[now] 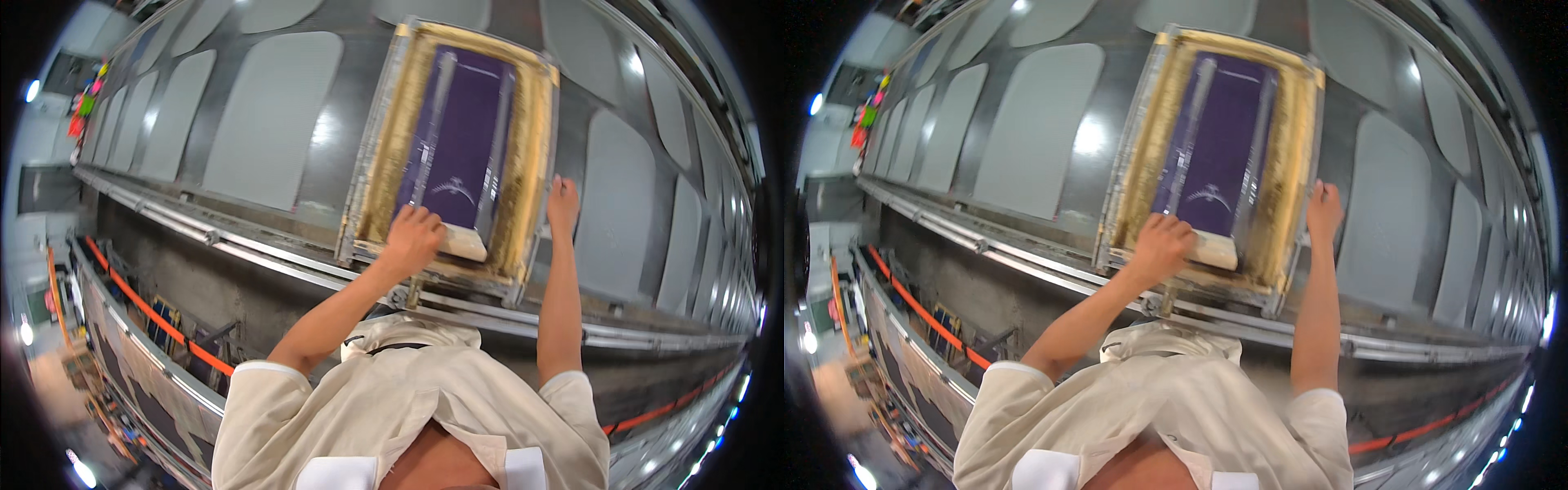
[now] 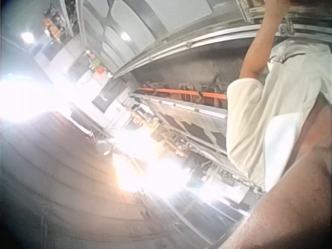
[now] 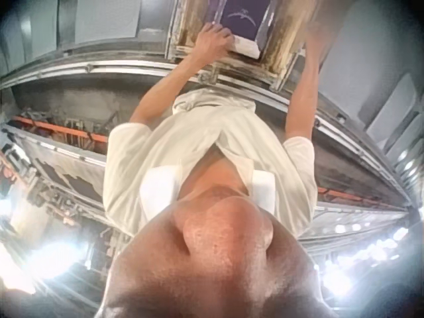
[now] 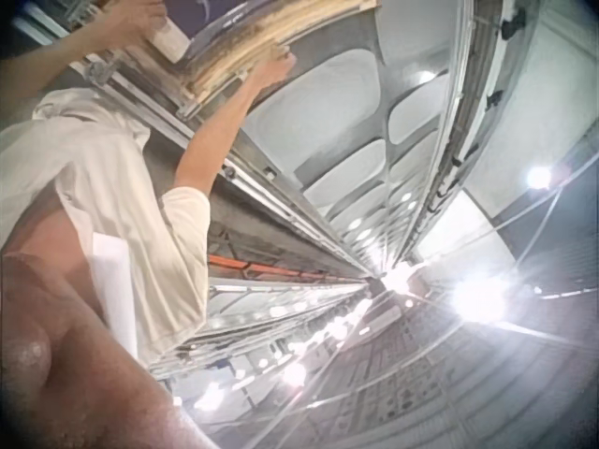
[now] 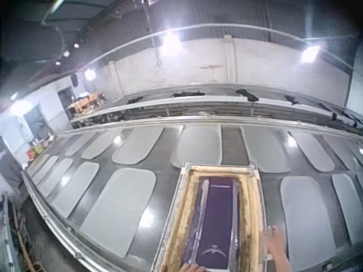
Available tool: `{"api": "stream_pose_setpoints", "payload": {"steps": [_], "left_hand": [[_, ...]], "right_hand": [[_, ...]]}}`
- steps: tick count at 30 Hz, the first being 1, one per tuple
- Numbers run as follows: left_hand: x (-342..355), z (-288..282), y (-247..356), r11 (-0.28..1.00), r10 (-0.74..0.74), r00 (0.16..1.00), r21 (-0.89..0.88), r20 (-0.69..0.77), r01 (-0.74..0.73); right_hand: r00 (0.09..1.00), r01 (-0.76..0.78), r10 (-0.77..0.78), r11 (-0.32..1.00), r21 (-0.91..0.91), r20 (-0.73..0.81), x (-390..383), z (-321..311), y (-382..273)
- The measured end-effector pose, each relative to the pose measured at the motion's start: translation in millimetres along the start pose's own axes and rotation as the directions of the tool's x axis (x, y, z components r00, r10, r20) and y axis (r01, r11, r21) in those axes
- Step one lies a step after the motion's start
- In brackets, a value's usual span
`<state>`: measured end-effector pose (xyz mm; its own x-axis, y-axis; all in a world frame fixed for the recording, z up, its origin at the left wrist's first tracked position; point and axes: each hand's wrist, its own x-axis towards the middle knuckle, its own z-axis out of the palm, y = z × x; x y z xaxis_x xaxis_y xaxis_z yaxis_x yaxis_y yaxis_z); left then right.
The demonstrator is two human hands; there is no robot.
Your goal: The person uses a squeegee to spread purple ink across a screen printing frame placed over a garment on a conveyor. They repeatedly pull the squeegee across the screen, then lift and move the frame to the next garment, continuing the process.
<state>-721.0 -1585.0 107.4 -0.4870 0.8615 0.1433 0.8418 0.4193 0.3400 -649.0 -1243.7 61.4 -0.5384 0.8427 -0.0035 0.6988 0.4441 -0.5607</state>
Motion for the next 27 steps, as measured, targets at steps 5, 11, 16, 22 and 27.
{"api": "stream_pose_setpoints", "payload": {"steps": [5, 11, 16, 22, 27], "left_hand": [[-4, -5, -3, 1.000, -0.013, 0.999, -0.023, -0.047, 0.012], [-24, -40, -29, 0.995, -0.101, 0.994, -0.022, -0.039, 0.100], [-80, -97, -174, 0.988, -0.132, 0.985, 0.089, 0.112, 0.122], [-146, -159, -294, 0.987, -0.129, 0.992, 0.097, -0.006, 0.129], [-181, -171, -287, 0.997, -0.009, 1.000, 0.070, -0.028, 0.011]], "right_hand": [[0.995, 0.025, 0.003, 0.960, 0.280, -0.098, 1, 3, 11], [0.998, -0.048, 0.039, 0.981, 0.189, 0.051, -10, -23, -73], [0.979, 0.202, -0.171, 0.879, 0.433, -0.110, -74, 131, -146], [0.984, 0.180, -0.161, 0.863, 0.472, -0.082, -132, 205, -289], [0.977, 0.209, -0.168, 0.888, 0.410, -0.134, -140, 204, -299]]}}
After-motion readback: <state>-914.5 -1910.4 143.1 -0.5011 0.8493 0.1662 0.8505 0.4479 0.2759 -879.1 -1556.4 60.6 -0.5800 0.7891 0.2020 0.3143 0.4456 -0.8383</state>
